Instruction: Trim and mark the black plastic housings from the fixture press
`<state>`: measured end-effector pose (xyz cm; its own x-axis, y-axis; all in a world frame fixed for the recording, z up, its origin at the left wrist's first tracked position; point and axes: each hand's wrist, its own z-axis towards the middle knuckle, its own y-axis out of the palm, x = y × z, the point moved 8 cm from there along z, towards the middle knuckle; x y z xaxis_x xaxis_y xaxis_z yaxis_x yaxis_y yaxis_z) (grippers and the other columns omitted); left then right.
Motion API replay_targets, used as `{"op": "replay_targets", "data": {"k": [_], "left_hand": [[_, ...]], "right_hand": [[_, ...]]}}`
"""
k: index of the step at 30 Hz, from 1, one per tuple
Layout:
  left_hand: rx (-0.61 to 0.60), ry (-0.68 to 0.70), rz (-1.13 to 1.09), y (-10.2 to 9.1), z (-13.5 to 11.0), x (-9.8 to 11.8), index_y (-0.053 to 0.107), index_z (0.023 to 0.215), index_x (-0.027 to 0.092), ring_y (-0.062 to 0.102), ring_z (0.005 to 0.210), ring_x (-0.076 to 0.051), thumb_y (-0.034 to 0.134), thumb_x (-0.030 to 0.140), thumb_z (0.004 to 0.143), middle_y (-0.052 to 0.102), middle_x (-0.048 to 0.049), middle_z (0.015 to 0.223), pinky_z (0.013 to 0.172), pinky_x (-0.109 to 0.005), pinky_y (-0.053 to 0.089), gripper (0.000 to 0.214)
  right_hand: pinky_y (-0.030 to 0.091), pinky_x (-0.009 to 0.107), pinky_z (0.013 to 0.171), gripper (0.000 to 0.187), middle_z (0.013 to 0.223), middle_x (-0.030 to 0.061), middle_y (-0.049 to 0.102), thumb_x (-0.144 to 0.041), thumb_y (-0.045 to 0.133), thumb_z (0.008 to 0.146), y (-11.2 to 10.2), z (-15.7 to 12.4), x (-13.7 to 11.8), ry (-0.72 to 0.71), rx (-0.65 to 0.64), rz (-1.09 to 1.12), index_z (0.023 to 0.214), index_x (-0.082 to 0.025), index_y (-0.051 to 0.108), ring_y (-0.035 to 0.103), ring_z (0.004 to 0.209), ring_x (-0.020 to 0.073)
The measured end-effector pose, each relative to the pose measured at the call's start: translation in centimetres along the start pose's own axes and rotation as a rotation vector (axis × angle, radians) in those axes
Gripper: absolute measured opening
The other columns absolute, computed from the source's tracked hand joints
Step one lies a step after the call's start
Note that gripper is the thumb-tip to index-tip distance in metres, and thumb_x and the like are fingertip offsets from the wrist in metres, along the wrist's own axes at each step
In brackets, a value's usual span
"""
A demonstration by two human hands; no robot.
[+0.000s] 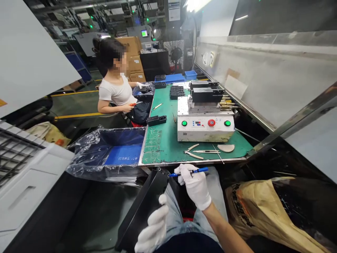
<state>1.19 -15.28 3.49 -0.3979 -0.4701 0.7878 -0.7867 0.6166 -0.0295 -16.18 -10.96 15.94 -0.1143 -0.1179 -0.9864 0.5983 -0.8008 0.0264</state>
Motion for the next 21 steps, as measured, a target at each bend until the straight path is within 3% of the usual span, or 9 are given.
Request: {"op": "replay_targets", "data": {"k": [3, 6, 8, 12, 16, 20, 21], "left_hand": [[0.113, -0.156, 0.074, -0.6, -0.4, -0.7, 0.065, 0.109, 0.033, 0.073, 0.080, -0.035, 0.057, 0.077, 0.072, 0.069, -0.0034, 0.076, 0.061, -0.057, 0.061, 0.059], [0.088, -0.157, 0.093, -1.2, -0.2, -0.9, 0.067, 0.098, 0.034, 0.073, 0.082, -0.035, 0.056, 0.081, 0.072, 0.070, -0.0049, 0.076, 0.062, -0.054, 0.062, 0.055], [0.137, -0.201, 0.123, -1.9, -0.3, -1.6, 0.066, 0.093, 0.033, 0.073, 0.078, -0.033, 0.054, 0.083, 0.072, 0.069, -0.0051, 0.074, 0.060, -0.051, 0.061, 0.056], [0.154, -0.240, 0.181, -1.3, -0.3, -2.7, 0.066, 0.099, 0.031, 0.072, 0.069, -0.033, 0.054, 0.084, 0.071, 0.068, -0.0046, 0.074, 0.053, -0.052, 0.060, 0.061], [-0.055, -0.033, 0.100, 1.0, 0.9, -1.6, 0.065, 0.108, 0.032, 0.072, 0.064, -0.033, 0.050, 0.086, 0.073, 0.069, -0.0057, 0.074, 0.048, -0.052, 0.058, 0.066], [-0.296, -0.134, 0.000, 0.6, 2.1, -3.7, 0.069, 0.105, 0.034, 0.069, 0.055, -0.030, 0.051, 0.089, 0.071, 0.068, -0.0058, 0.069, 0.045, -0.046, 0.057, 0.067], [-0.326, -0.098, -0.028, 0.1, 2.3, -3.8, 0.070, 0.103, 0.034, 0.067, 0.050, -0.028, 0.052, 0.088, 0.071, 0.067, -0.0053, 0.065, 0.042, -0.044, 0.055, 0.065]], "right_hand": [[0.051, 0.022, 0.049, 0.043, 0.060, 0.0040, 0.068, -0.051, 0.062, 0.097, -0.6, -0.2, 1.2, 0.002, 0.003, -0.031, 0.072, -0.018, 0.073, 0.063, 0.051, 0.0139], [0.053, 0.022, 0.050, 0.046, 0.066, 0.0058, 0.072, -0.054, 0.061, 0.098, -1.3, -0.1, 2.7, 0.044, 0.016, -0.028, 0.073, -0.018, 0.073, 0.065, 0.052, 0.0142], [0.055, 0.022, 0.050, 0.046, 0.069, 0.0063, 0.073, -0.056, 0.062, 0.096, -1.9, 0.2, 3.3, 0.065, 0.037, -0.020, 0.073, -0.017, 0.073, 0.066, 0.052, 0.0139], [0.055, 0.020, 0.049, 0.046, 0.065, 0.0041, 0.071, -0.059, 0.070, 0.089, -2.3, 1.3, 2.6, 0.088, 0.056, 0.032, 0.071, -0.017, 0.072, 0.065, 0.051, 0.0130], [0.056, 0.020, 0.047, 0.050, 0.065, 0.0031, 0.070, -0.064, 0.068, 0.088, -0.9, 2.5, 0.3, 0.102, 0.029, 0.149, 0.069, -0.017, 0.070, 0.063, 0.048, 0.0114], [0.055, 0.018, 0.048, 0.049, 0.065, 0.0030, 0.071, -0.063, 0.069, 0.088, 1.1, 3.1, -1.0, 0.100, -0.048, 0.185, 0.072, -0.017, 0.072, 0.064, 0.049, 0.0110], [0.054, 0.018, 0.048, 0.049, 0.063, 0.0026, 0.070, -0.063, 0.067, 0.089, 1.5, 3.1, -0.9, 0.103, -0.067, 0.181, 0.072, -0.017, 0.072, 0.064, 0.050, 0.0109]]}}
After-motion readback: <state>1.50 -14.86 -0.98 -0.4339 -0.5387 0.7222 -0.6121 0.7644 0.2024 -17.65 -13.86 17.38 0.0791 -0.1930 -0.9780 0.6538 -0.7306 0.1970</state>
